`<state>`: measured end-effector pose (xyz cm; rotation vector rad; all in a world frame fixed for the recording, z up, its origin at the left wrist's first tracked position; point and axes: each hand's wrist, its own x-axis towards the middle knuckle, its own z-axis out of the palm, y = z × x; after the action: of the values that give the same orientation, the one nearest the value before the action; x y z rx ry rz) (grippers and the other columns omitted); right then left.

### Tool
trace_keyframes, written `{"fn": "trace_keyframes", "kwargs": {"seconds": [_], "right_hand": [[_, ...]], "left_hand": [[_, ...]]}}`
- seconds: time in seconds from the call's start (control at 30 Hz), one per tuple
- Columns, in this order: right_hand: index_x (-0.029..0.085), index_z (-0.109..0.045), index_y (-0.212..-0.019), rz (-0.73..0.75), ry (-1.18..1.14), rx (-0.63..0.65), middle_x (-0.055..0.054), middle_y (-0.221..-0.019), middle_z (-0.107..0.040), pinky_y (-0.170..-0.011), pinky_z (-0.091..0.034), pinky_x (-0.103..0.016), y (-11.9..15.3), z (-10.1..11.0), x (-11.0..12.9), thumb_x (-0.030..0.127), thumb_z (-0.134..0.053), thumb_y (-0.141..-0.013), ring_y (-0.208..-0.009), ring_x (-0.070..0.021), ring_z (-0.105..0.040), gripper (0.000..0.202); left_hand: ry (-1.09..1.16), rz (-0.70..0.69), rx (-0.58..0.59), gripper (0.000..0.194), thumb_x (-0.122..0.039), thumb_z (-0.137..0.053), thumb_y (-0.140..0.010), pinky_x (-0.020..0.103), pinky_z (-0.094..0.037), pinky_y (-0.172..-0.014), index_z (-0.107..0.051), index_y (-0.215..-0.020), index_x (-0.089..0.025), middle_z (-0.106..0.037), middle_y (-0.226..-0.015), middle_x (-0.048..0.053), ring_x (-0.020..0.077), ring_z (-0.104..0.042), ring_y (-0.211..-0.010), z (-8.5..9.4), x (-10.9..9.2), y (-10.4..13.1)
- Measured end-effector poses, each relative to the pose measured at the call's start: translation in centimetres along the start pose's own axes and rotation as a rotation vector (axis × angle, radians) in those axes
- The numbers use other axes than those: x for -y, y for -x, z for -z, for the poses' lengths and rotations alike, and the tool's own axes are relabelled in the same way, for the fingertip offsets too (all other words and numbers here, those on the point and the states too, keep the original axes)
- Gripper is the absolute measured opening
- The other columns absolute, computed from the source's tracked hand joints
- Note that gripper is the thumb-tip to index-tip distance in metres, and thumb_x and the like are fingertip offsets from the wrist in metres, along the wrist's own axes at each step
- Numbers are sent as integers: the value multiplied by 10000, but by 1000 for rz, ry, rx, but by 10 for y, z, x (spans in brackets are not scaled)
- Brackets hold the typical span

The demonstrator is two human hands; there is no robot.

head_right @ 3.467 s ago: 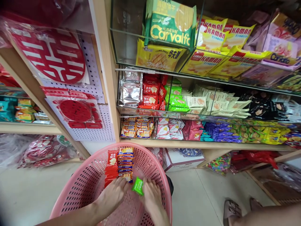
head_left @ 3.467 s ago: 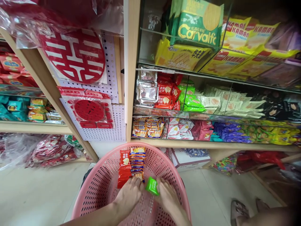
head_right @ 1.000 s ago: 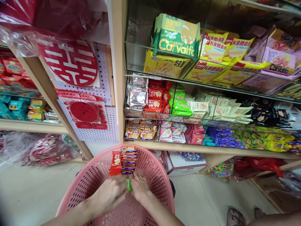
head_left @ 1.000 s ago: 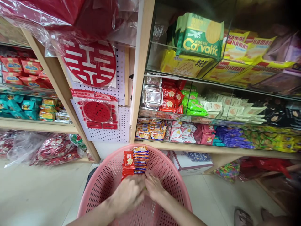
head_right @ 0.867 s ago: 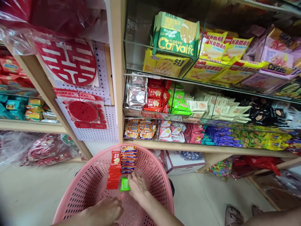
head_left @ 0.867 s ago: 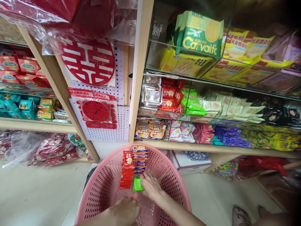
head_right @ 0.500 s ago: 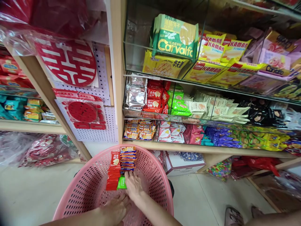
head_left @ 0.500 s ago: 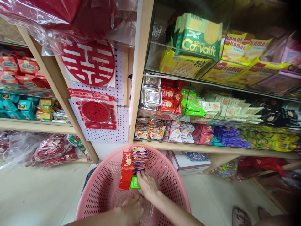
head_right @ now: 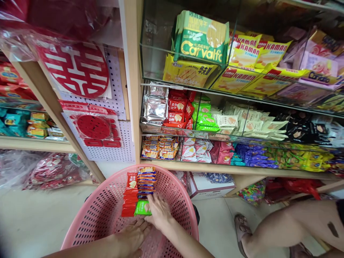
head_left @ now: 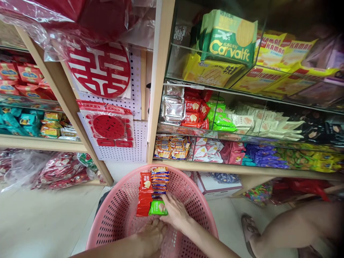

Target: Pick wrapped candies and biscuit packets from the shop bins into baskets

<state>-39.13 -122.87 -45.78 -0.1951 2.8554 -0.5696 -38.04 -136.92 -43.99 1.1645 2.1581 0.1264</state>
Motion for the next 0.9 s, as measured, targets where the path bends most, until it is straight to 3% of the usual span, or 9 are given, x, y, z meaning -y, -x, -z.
{"fn": "trace_keyframes", "kwargs": {"seconds": [0.1, 0.17, 0.3, 0.37, 0.6, 0.73, 0.9], "right_hand": [[241, -405, -1133, -23, -262, -68, -62, -1150, -503, -863, -377, -343, 11, 5, -6, 352, -623, -643, -1064, -223, -468, 548], [221, -412, -1119, -160, -542, -67, -74, -1160, -507, -869, -379, -325, 15, 6, -10, 441, -515, -728, -1073, -195, -471, 460], [239, -412, -1108, -580, -1135, 147, -70, -1172, -520, -743, -446, -304, 11, 1, -13, 597, -330, -772, -1004, -163, -530, 498], [252, -399, -1129, -660, -1275, 207, -63, -1134, -549, -699, -451, -291, 6, -3, -13, 615, -298, -773, -945, -148, -559, 518], [236, -497, -1015, -624, -1359, 185, -49, -1049, -596, -681, -441, -272, -7, -15, -10, 633, -290, -769, -817, -119, -584, 511], [238, -506, -1019, -591, -1373, 176, -52, -1050, -596, -692, -447, -300, -10, -14, -8, 635, -306, -764, -838, -137, -579, 513], [269, -480, -1075, -634, -1371, 170, -39, -1139, -550, -743, -438, -343, -12, -17, -12, 634, -415, -714, -962, -160, -532, 518]], "left_hand": [[-9, -23, -51, 719, -303, -497, -687, 492, -253, -1004, -265, -1326, -67, -304, -1363, 221, 334, -258, -1254, -9, 7, -5], [-19, -38, -62, 714, -322, -475, -697, 507, -250, -999, -256, -1330, -76, -298, -1369, 213, 334, -247, -1258, -17, 12, -10], [-34, -41, -84, 710, -336, -471, -682, 525, -249, -994, -278, -1323, -98, -281, -1383, 194, 335, -253, -1255, -27, 18, -17], [-21, -51, -101, 699, -326, -478, -671, 503, -255, -1000, -302, -1311, -108, -312, -1370, 182, 321, -265, -1252, -24, 18, -16], [5, 31, -102, 678, -269, -478, -659, 475, -319, -966, -325, -1290, -74, -402, -1300, 198, 323, -371, -1179, -2, 11, -6], [30, 50, -135, 620, -289, -458, -672, 452, -363, -936, -363, -1252, -92, -459, -1244, 178, 309, -443, -1113, 0, 16, -9], [203, 77, -176, 434, -281, -455, -694, 326, -430, -859, -452, -1111, -159, -551, -1132, 97, 220, -526, -1017, 8, 25, -15]]}}
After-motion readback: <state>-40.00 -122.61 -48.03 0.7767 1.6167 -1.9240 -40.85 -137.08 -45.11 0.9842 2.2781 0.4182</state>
